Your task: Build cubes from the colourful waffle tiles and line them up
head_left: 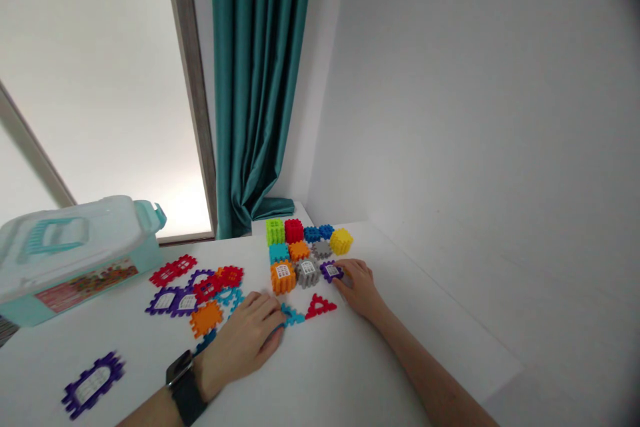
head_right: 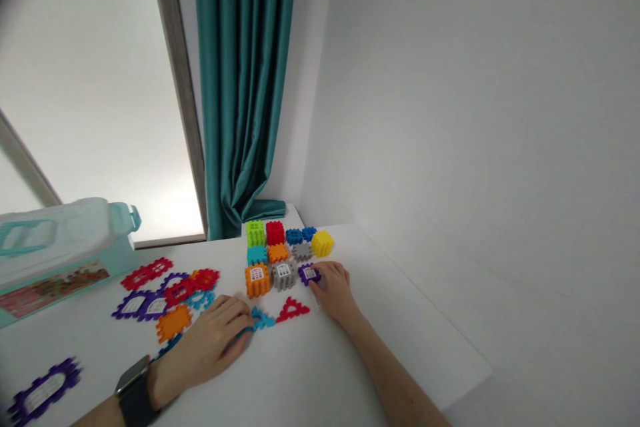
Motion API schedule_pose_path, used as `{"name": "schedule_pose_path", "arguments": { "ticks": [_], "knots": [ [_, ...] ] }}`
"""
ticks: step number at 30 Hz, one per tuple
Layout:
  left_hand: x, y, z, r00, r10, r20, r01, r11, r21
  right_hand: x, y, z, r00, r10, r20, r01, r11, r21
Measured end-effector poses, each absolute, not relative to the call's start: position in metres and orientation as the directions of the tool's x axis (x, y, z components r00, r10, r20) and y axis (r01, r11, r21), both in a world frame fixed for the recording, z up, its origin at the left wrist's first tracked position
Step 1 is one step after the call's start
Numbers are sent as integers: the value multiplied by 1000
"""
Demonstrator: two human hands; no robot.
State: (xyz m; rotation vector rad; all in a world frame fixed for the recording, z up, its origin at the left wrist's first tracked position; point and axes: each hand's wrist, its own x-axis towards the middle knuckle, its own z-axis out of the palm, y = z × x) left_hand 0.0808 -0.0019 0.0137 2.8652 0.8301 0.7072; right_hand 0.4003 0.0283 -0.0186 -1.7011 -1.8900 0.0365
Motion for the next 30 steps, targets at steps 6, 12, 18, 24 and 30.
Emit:
{"name": "schedule_pose_path", "arguments": {
  "ticks": [6, 12, 18, 24, 30],
  "knots": [
    [81, -2, 14, 754, 516, 407, 477, -855, 201, 401, 29, -19, -12, 920, 391, 900, 180, -397],
    [80, -2, 14, 761, 521, 387, 478, -853, 208, 401, 29, -19, -20, 922, 387, 899, 185, -396],
    [81, -1, 12, 758, 522, 391, 480, -853, 206, 401, 30, -20, -25, 920, 390, 899, 191, -393],
    [80, -1, 13, 759, 520, 392, 480, -853, 203, 401, 30, -23, -23, 910, 413, 899, 199, -389],
    [81, -2, 14, 758, 522, 391, 478, -853, 211, 402, 27, -24, -7, 883, 469, 896, 213, -389]
  ]
}}
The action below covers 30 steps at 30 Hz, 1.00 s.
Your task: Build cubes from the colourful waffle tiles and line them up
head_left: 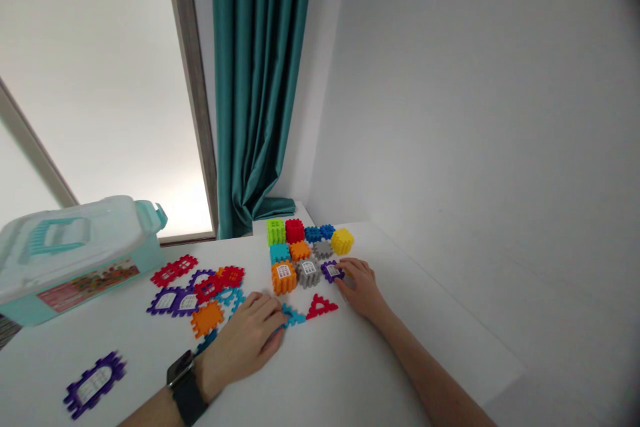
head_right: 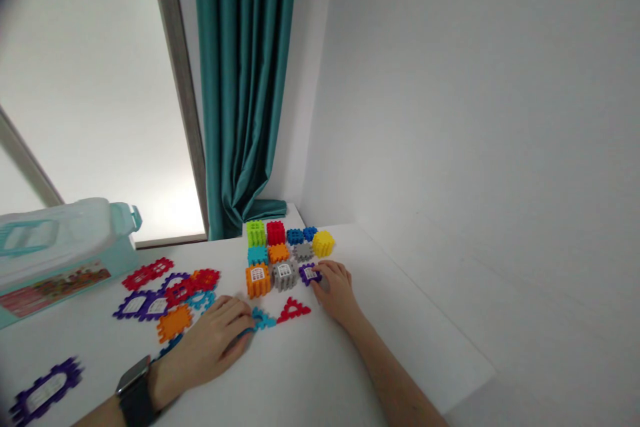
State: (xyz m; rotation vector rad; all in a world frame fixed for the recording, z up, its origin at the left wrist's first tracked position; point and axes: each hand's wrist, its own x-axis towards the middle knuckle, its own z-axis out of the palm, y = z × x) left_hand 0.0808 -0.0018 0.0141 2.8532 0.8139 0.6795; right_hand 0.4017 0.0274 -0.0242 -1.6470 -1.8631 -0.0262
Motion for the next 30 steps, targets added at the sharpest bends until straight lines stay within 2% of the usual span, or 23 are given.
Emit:
{"name": "schedule_pose_path", "arguments": {
  "ticks": [11, 19, 23, 30],
  "knots": [
    [80, -4, 29, 737, 521, 431, 490, -851, 190, 383, 2, -9, -70, 804, 591, 857, 352, -376],
    [58, 0, 46, 695, 571, 437, 560, -811, 168, 328, -18, 23, -218, 738, 638, 793, 516, -325],
    [30, -1, 51, 653, 632, 418, 622, -762, 181, 289, -24, 39, -332, 723, 605, 749, 592, -297],
    [-33, -3, 51, 547, 735, 401, 751, -642, 153, 226, -24, 53, -521, 713, 469, 643, 689, -335]
  ]
}}
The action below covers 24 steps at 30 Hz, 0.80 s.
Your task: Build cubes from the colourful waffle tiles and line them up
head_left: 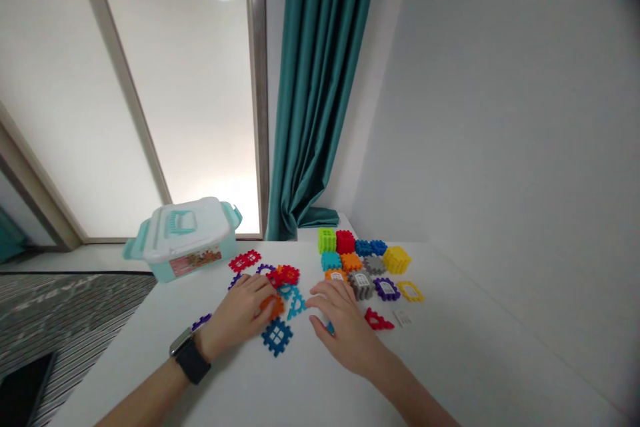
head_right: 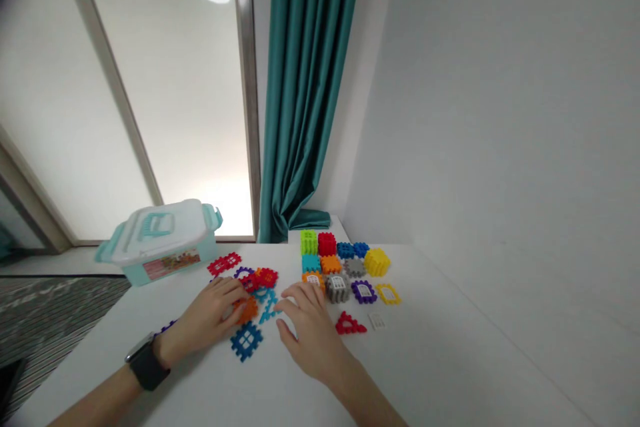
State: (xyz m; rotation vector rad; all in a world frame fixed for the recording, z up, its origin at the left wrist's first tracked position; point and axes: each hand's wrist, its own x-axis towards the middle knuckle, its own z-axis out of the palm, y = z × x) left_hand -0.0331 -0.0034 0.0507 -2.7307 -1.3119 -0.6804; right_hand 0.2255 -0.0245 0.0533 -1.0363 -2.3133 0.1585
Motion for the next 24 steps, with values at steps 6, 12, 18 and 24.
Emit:
{"name": "schedule_pose_path", "arguments": {
  "ticks": [6, 12, 18, 24],
  "knots": [
    [-78, 2, 33, 367, 802, 472, 832, -510, 220, 185, -21, 51, -669, 673, 316, 594, 740, -316],
    [-99, 4, 27, 264, 833, 486, 854, -436, 284, 166, -28, 30, -677, 655, 335, 557, 754, -347],
    [-104, 3, 25, 241, 894, 378, 901, -351, 256, 170, -38, 21, -640, 692, 334, 507, 707, -492],
    [-104, 5, 19, 224, 909, 351, 910, -324, 260, 178, -39, 19, -611, 705, 360, 496, 696, -520]
  ]
}}
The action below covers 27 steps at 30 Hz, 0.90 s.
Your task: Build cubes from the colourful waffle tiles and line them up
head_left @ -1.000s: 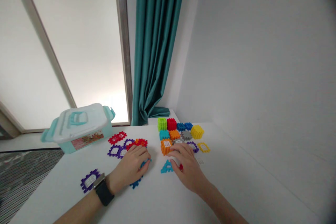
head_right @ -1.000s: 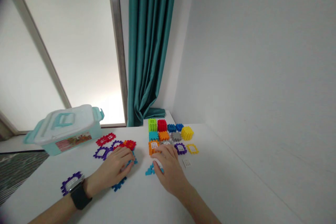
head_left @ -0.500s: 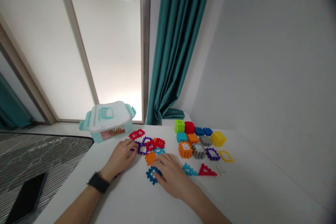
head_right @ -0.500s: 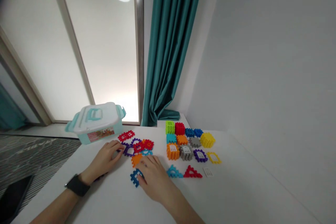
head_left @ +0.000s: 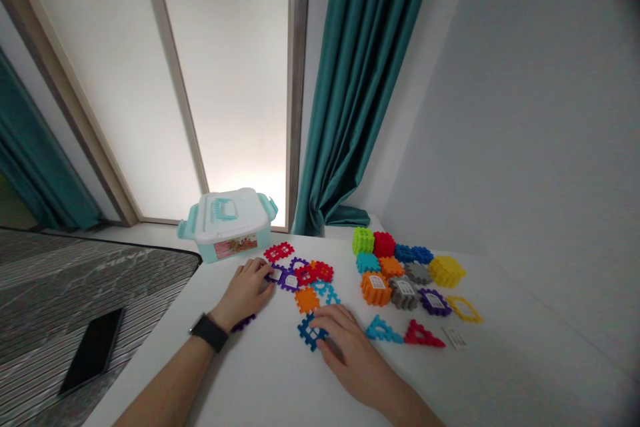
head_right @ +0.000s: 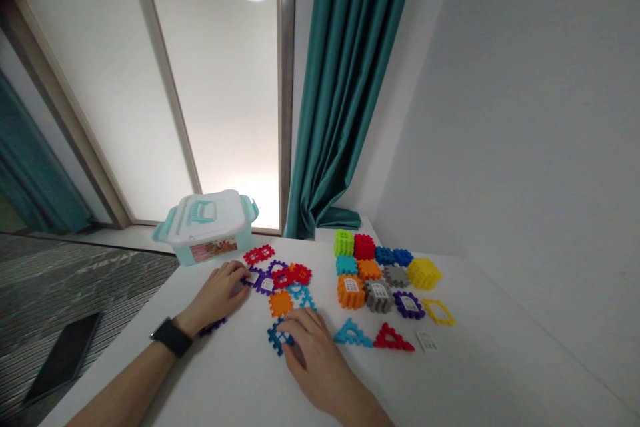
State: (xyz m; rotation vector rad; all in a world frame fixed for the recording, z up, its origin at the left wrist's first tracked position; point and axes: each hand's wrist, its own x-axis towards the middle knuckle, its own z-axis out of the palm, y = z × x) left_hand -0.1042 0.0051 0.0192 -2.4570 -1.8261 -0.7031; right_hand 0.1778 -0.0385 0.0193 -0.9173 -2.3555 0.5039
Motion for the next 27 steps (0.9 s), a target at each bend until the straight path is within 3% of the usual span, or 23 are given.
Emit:
{"name": "schedule_pose_path", "arguments": {
  "ticks": [27],
  "knots": [
    [-119, 11, 23, 266, 912, 311, 857, -371, 356, 179, -39, 26, -617, 725, 305, 498, 661, -562]
  ]
}}
